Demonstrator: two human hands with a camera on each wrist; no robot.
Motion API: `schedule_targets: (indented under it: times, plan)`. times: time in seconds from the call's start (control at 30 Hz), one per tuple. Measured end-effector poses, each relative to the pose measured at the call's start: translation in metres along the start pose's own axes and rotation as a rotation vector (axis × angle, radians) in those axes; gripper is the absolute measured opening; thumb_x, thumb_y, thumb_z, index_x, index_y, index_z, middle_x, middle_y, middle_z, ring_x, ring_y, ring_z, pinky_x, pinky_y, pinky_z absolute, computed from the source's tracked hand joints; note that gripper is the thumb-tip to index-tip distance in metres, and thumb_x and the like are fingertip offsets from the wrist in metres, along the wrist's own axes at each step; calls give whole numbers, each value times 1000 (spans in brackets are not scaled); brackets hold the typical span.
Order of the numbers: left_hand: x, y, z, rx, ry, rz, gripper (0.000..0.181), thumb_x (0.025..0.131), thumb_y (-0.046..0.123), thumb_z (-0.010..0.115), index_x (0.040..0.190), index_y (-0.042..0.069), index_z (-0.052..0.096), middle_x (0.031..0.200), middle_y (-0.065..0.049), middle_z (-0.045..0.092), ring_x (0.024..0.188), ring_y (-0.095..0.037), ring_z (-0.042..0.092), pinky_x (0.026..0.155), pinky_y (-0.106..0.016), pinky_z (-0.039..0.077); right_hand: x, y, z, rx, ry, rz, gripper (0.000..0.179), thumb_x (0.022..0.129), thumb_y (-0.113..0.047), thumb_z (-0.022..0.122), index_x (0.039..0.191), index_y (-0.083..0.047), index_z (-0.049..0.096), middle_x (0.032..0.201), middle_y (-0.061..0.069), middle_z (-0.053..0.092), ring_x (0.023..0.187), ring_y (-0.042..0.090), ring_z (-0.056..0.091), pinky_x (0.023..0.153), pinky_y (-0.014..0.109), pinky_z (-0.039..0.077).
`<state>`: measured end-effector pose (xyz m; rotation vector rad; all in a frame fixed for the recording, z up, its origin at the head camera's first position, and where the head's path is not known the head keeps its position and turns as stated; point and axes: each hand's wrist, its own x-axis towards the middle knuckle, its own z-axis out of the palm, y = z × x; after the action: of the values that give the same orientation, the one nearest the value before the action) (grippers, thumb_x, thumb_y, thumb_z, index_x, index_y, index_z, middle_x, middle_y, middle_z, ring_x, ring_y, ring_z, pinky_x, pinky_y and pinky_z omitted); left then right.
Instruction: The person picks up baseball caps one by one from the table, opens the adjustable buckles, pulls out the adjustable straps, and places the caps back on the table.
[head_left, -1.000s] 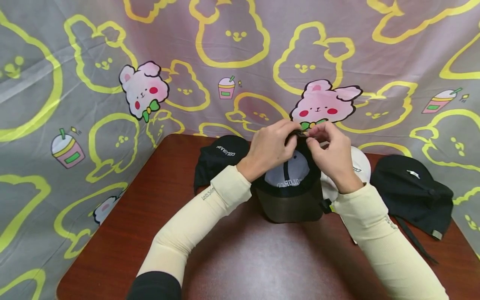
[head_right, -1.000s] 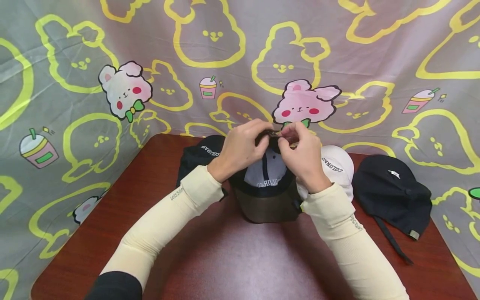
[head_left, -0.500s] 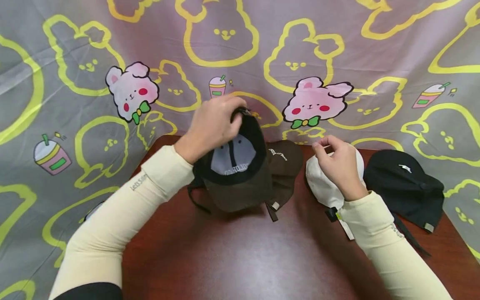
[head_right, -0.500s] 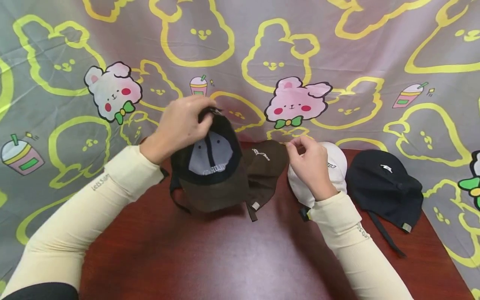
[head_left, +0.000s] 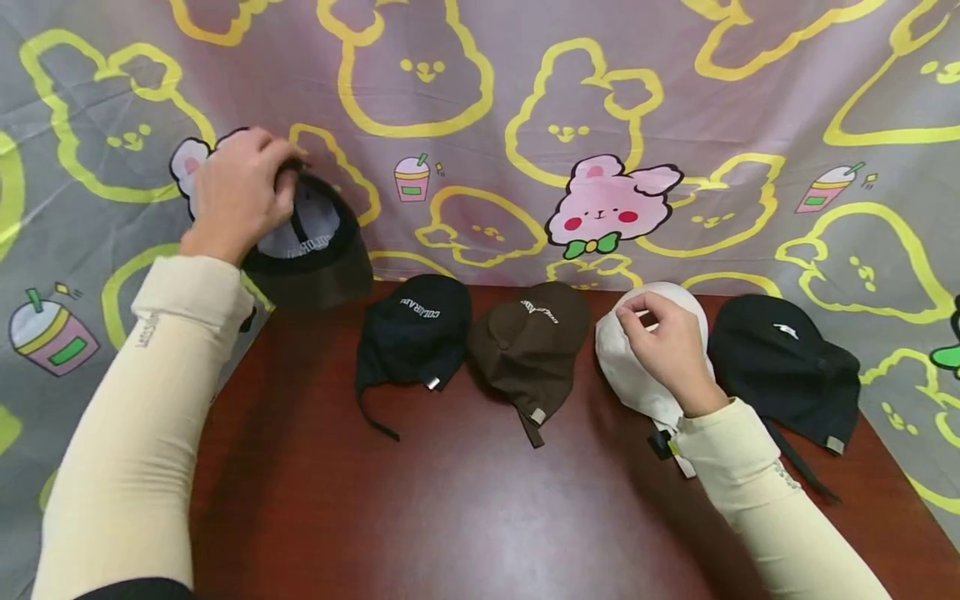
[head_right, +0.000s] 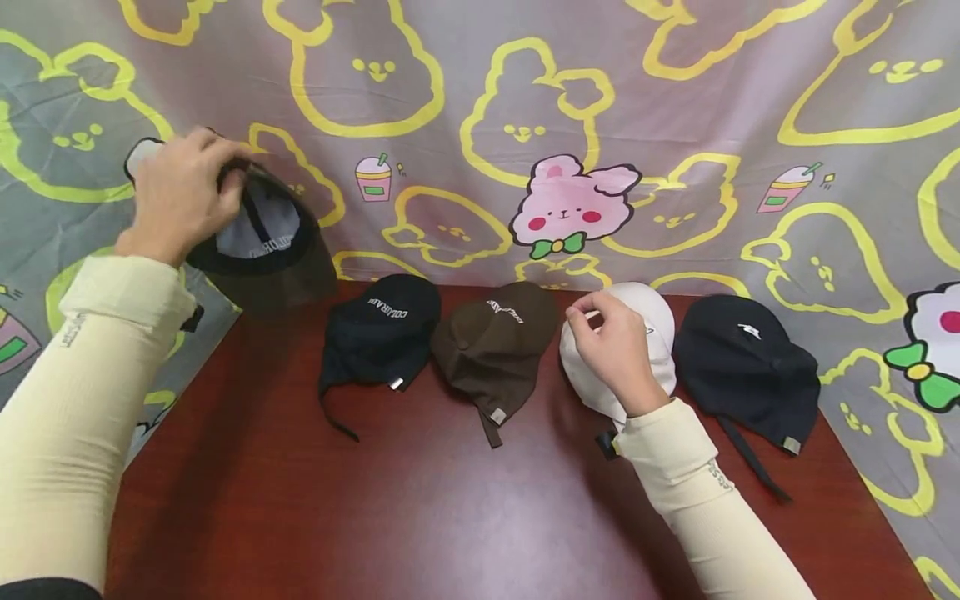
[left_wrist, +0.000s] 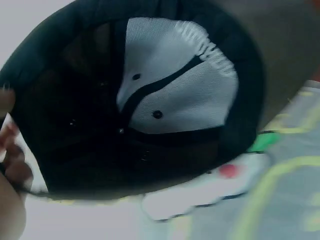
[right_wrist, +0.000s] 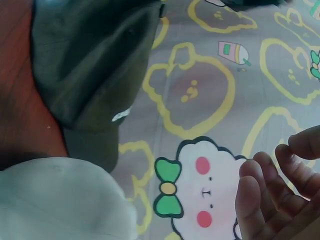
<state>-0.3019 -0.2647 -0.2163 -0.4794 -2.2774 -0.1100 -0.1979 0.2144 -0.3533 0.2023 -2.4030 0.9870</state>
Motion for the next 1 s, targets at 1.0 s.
schedule_targets:
  times: [1.0]
  plan:
    - [-181, -19, 77, -111, -852, -194, 23, 90, 12, 62, 110, 6, 72, 108, -17, 71, 99, -37, 66, 86, -56, 52, -11, 10, -4, -32, -110, -71, 9, 92, -11, 65, 95, -5, 71, 93, 13, 72, 76, 14, 64, 68, 14, 46]
